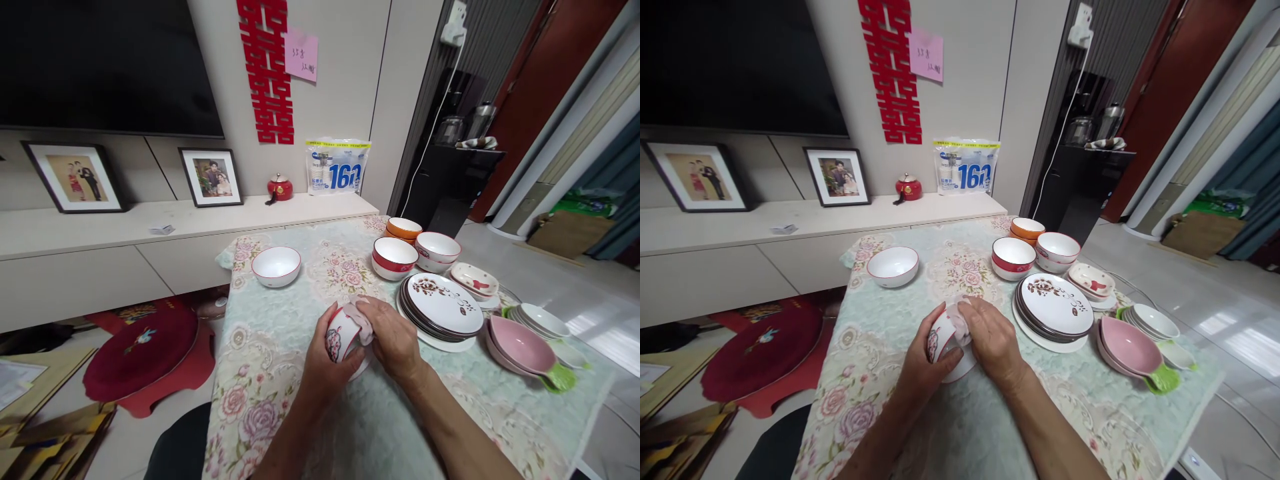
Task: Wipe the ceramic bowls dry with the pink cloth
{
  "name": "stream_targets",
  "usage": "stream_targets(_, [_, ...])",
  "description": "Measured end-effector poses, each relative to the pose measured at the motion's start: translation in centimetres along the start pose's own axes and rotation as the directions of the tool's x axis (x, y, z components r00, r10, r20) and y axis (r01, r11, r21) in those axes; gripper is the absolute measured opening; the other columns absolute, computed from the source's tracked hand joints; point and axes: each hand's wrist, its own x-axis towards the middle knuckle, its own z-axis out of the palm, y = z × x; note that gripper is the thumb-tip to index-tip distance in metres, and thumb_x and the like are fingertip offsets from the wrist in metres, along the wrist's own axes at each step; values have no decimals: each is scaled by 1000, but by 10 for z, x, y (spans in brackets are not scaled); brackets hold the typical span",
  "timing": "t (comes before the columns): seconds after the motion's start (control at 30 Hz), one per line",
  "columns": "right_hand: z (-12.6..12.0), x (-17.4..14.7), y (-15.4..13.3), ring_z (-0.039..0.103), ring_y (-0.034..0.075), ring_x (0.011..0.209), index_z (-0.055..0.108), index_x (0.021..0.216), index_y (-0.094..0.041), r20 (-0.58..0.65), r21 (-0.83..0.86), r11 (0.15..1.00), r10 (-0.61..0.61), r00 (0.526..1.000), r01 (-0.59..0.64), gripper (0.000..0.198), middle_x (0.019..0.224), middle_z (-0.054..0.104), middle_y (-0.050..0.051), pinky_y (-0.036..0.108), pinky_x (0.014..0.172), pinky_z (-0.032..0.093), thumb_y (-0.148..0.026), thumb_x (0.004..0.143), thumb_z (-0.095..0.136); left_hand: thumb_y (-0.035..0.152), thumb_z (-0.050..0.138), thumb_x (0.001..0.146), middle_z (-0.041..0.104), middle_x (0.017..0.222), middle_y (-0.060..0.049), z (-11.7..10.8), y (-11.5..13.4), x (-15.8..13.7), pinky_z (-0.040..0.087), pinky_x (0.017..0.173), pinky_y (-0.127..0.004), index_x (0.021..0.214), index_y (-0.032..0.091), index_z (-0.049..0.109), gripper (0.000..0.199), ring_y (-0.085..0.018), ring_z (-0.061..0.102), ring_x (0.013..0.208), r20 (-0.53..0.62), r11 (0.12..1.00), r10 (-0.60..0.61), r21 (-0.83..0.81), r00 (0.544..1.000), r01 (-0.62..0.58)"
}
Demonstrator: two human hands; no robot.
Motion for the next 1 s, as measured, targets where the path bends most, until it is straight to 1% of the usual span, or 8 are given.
stream_targets(0.03, [1, 1, 0, 68, 23, 117, 63, 127, -20, 3, 14, 1000, 0, 1000, 0, 41, 120, 74, 12, 38, 103, 54, -7, 91, 48, 27, 78, 63, 65, 133, -13, 1, 0, 0, 51, 104, -40, 139, 16, 51, 81, -31, 63, 121, -20, 1000, -3, -2, 1000, 3])
stream_targets(0.1, [4, 1, 2, 68, 23, 115, 65, 123, -20, 27, 115, 979, 166, 986, -168, 38, 117, 74, 11, 38, 101, 55, -12, 89, 52, 26, 76, 65, 66, 131, -13, 3, 0, 0, 51, 103, -40, 136, 16, 54, 75, -30, 65, 118, -72, 1000, 4, -2, 997, -4])
stream_targets(0.23, [16, -3, 10, 71, 24, 100, 68, 114, -21, 130, 255, 785, 550, 825, -564, 30, 109, 76, 9, 37, 89, 57, -25, 87, 56, 27, 74, 66, 64, 135, -12, 7, 3, -2, 52, 102, -37, 136, 17, 54, 73, -28, 63, 119, -221, 999, 49, 4, 974, -49])
stream_targets(0.37, [33, -9, 10, 71, 23, 73, 70, 97, -16, 230, 300, 668, 642, 731, -681, 27, 84, 77, 7, 33, 66, 58, -39, 90, 57, 27, 75, 66, 60, 140, -11, 2, 8, -3, 54, 100, -34, 141, 18, 49, 80, -28, 63, 122, -250, 999, 42, -13, 967, -47])
stream_targets(0.5, [45, -13, 7, 69, 22, 62, 70, 88, -12, 293, 330, 606, 663, 689, -724, 37, 73, 76, 7, 31, 54, 55, -46, 91, 55, 31, 79, 66, 57, 143, -14, -2, 7, 0, 54, 99, -34, 144, 17, 43, 87, -30, 61, 125, -230, 999, 31, -34, 973, -40])
stream_targets(0.63, [35, -12, 10, 69, 22, 68, 70, 91, -15, 196, 270, 653, 682, 704, -708, 27, 77, 76, 6, 31, 60, 55, -39, 89, 57, 33, 78, 65, 54, 145, -15, 3, 4, 0, 51, 103, -40, 146, 17, 41, 90, -32, 58, 127, -206, 999, 36, -16, 978, -40])
stream_targets(0.9, [3, -7, 13, 69, 27, 109, 68, 116, -21, 45, 143, 873, 465, 884, -467, 37, 114, 75, 10, 37, 96, 54, -25, 81, 56, 28, 75, 63, 61, 137, -14, 9, 8, -4, 52, 100, -42, 137, 19, 50, 78, -33, 61, 122, -106, 999, 45, 27, 993, -42])
stream_targets(1.0, [4, -6, 14, 69, 27, 111, 66, 118, -20, 76, 106, 897, 423, 903, -429, 37, 116, 74, 11, 38, 96, 54, -25, 84, 53, 26, 76, 61, 67, 124, -12, 12, 11, -4, 55, 92, -40, 128, 19, 55, 70, -30, 66, 108, -123, 999, 34, 16, 992, -32])
